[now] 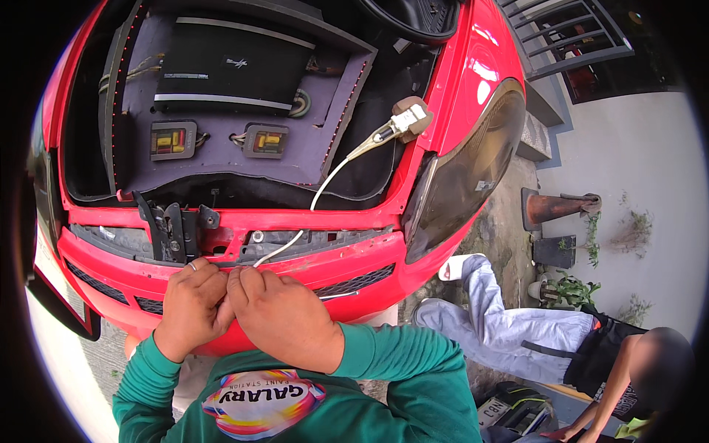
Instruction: The person works on the front of a red car with the hood open, using a screwdriver to remove and reinstall a black plastic component near the grille. They manipulate wires and clips while another person stands nearby.
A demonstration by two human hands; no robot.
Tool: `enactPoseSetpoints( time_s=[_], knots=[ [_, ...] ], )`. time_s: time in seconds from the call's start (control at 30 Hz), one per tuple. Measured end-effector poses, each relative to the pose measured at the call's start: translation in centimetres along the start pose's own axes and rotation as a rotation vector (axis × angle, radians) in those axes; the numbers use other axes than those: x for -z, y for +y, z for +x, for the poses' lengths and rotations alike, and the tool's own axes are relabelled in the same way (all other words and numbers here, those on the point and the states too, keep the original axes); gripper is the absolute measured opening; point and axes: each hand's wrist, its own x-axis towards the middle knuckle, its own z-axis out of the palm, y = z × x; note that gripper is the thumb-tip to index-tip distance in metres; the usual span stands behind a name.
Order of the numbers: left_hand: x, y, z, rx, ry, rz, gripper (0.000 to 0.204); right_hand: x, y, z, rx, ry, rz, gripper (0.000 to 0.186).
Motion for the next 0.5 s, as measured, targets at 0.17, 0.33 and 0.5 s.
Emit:
enactPoseSetpoints(
  time_s=[0.17,0.33,0.5],
  knots=[
    [0.2,-0.2,0.4,-0.051,-0.016,0.035,0.017,-1.4,1.3,0.4,0.015,-0.005,0.013,0.031],
    [0.5,-0.1,0.5,-0.059,-0.045,0.036,0.017,-1.4,1.1,0.4,0.053,0.022,-0.002,0.027],
    [0.2,-0.1,0.3,-0.044,-0.008,0.019,0.014,-1.1,3.1,0.5,0.039,-0.007,0.013,0.025]
  ],
)
